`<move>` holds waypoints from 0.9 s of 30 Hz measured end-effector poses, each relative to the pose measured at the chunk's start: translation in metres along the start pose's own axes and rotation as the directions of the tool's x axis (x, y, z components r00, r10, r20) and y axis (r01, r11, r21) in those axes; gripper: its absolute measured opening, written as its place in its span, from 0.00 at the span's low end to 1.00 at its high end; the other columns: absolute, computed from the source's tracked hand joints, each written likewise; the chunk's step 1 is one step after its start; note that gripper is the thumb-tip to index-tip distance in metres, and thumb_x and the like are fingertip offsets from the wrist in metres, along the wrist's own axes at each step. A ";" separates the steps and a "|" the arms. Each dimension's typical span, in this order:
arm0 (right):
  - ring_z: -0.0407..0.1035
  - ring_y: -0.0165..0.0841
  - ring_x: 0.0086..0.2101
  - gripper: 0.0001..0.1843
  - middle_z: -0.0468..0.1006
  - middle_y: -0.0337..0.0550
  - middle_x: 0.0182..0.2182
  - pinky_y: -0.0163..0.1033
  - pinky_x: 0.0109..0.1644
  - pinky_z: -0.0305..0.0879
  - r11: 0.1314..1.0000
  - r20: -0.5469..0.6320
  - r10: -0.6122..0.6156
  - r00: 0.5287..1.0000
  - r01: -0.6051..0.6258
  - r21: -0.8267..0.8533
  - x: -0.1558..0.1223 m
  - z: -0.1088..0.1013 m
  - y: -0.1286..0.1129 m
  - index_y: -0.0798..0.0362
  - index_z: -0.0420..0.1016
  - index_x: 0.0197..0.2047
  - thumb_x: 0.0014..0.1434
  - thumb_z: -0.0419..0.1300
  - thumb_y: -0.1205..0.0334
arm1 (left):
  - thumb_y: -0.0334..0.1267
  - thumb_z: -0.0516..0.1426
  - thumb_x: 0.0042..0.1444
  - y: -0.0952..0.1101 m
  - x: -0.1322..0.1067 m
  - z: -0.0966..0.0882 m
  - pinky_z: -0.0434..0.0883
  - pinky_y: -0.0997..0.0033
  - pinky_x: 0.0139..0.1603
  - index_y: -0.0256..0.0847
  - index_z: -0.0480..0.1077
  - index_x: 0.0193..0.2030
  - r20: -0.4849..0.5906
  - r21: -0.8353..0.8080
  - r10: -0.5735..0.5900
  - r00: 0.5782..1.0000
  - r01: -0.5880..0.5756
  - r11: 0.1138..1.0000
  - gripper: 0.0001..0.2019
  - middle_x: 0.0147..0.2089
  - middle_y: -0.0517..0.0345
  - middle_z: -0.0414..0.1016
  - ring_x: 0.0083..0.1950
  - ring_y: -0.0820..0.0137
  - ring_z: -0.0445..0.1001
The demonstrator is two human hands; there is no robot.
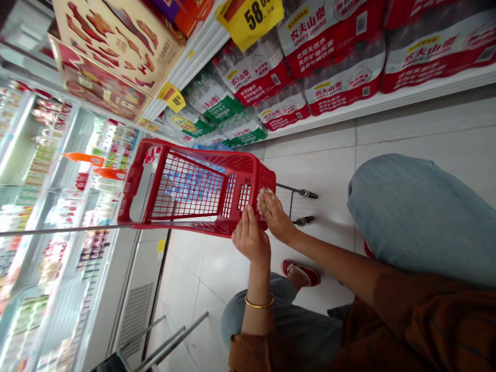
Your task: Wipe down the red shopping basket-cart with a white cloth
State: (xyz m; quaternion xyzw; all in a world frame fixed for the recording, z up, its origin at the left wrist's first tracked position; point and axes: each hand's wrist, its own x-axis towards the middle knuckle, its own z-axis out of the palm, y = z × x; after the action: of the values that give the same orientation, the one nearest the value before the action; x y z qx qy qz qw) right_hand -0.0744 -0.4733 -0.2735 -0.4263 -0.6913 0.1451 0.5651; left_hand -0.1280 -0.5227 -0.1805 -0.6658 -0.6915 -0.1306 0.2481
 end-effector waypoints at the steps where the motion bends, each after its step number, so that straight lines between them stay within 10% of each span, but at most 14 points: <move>1: 0.41 0.45 0.69 0.37 0.49 0.58 0.69 0.58 0.66 0.61 1.000 -0.002 0.001 1.000 -0.001 -0.003 -0.002 0.001 0.001 0.53 0.26 0.72 0.68 0.45 0.71 | 0.33 0.43 0.66 0.000 0.000 -0.001 0.67 0.63 0.47 0.42 0.67 0.62 0.003 0.004 0.004 1.000 -0.004 1.000 0.21 0.55 0.45 0.76 0.47 0.64 0.76; 27: 0.46 0.46 0.67 0.36 0.55 0.62 0.66 0.58 0.63 0.64 0.997 0.079 0.064 0.995 -0.061 -0.036 -0.054 0.020 0.024 0.55 0.30 0.72 0.67 0.43 0.74 | 0.30 0.44 0.64 -0.018 -0.005 -0.009 0.67 0.63 0.45 0.39 0.69 0.59 0.007 0.021 0.045 0.999 -0.045 0.999 0.21 0.53 0.47 0.78 0.44 0.65 0.77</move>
State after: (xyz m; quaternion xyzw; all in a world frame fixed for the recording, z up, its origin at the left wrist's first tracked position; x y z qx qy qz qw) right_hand -0.0829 -0.4941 -0.3319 -0.4510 -0.7020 0.1679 0.5250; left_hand -0.1444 -0.5333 -0.1728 -0.6790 -0.6784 -0.1152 0.2559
